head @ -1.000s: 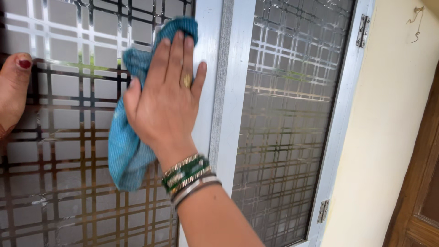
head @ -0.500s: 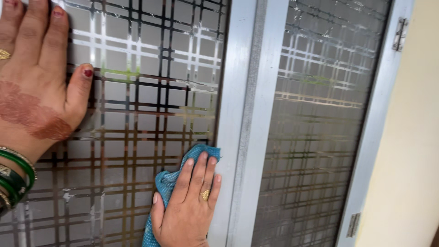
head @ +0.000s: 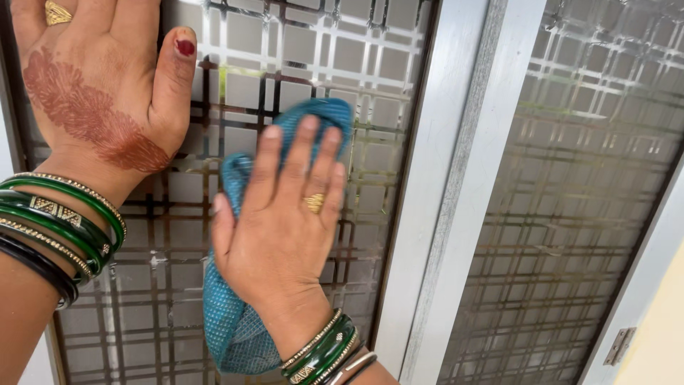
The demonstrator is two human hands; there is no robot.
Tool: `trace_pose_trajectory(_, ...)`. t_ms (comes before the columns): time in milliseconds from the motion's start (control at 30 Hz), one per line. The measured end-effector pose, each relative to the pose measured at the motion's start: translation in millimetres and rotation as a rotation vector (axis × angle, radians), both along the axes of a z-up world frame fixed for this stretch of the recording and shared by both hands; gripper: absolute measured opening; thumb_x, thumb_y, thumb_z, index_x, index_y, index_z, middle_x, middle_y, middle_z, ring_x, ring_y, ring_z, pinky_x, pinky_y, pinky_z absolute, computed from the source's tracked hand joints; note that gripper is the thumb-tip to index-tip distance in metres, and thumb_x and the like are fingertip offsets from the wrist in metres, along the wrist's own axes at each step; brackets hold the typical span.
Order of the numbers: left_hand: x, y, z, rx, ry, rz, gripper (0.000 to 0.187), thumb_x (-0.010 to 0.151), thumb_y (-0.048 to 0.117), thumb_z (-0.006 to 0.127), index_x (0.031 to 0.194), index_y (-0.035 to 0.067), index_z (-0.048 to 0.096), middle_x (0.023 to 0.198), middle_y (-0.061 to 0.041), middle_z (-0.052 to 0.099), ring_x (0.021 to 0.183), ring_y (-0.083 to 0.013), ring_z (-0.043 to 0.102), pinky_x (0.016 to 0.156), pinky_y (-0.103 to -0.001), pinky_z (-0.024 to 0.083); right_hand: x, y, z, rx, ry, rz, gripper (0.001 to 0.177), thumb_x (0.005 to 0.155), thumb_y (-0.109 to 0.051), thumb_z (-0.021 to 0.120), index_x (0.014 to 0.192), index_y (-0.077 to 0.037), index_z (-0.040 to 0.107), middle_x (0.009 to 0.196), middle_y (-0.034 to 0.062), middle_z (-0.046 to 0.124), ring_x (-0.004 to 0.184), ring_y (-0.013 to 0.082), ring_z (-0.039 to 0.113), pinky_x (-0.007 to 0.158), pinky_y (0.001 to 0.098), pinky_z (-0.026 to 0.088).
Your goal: The person cleans a window by wiping its frame and patterned glass panels with a cloth.
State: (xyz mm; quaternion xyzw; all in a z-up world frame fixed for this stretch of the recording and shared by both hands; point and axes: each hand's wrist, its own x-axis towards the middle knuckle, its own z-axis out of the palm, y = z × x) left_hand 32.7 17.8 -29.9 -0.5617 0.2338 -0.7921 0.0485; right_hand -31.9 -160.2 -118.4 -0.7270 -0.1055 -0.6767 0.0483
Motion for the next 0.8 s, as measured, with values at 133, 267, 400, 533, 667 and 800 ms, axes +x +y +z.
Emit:
trace_pose_trajectory(133,0,1,1,0.016,-0.011,-0.052,0.043,0.116,0.023,0.029,0.141,0.000,0.055,0.122,-0.019,0.061,0.113,-0.0362,0.057,0.120,-0.051,0.031,-2,6,-11,-0.188,0.052,0.079,0.082,0.094,-0.040,0.061,0.160,0.001,0.034,0.170,0.0292,0.023,0.161,0.0475,0.019,0.131,0.0557,0.012)
trace_pose_trajectory(267,-6,2,1,0.018,0.024,-0.088,0.042,0.116,0.022,0.030,0.143,0.002,0.055,0.122,-0.017,0.060,0.114,-0.0358,0.056,0.118,-0.050,0.031,-1,-4,-42,-0.370,0.120,0.084,0.082,0.093,-0.041,0.064,0.161,-0.003,0.037,0.170,0.0247,0.026,0.161,0.0439,0.022,0.131,0.0533,0.014)
trace_pose_trajectory(400,-15,-2,3,0.017,0.012,-0.094,0.035,0.116,0.016,0.036,0.141,0.000,0.055,0.126,-0.018,0.059,0.116,-0.0372,0.055,0.118,-0.052,0.032,-5,-30,-101,-0.609,0.183,0.097,0.083,0.095,-0.044,0.067,0.163,-0.007,0.038,0.173,0.0199,0.028,0.162,0.0359,0.024,0.131,0.0504,0.016)
trace_pose_trajectory(533,-24,-8,4,0.014,0.033,-0.152,0.039,0.111,0.014,0.039,0.145,-0.001,0.052,0.138,-0.021,0.058,0.123,-0.0406,0.055,0.119,-0.056,0.030,0,-71,-124,-0.518,0.380,0.069,0.088,0.086,-0.044,0.067,0.157,-0.001,0.036,0.165,0.0243,0.028,0.154,0.0402,0.020,0.121,0.0563,0.013)
trace_pose_trajectory(667,-25,-12,6,-0.016,0.072,-0.188,0.036,0.115,0.015,0.040,0.146,0.000,0.052,0.138,-0.022,0.059,0.120,-0.0406,0.056,0.123,-0.060,0.028,-5,-85,-95,-0.072,0.095,-0.037,0.077,0.095,-0.035,0.057,0.156,0.006,0.032,0.166,0.0269,0.025,0.158,0.0432,0.017,0.126,0.0585,0.011)
trace_pose_trajectory(800,-23,-11,3,0.002,0.038,-0.211,0.035,0.117,0.017,0.039,0.144,-0.001,0.053,0.139,-0.022,0.059,0.125,-0.0414,0.056,0.122,-0.058,0.029,5,-47,-40,0.056,0.006,-0.044,0.076,0.100,-0.037,0.053,0.155,0.010,0.030,0.165,0.0322,0.022,0.156,0.0475,0.015,0.126,0.0592,0.009)
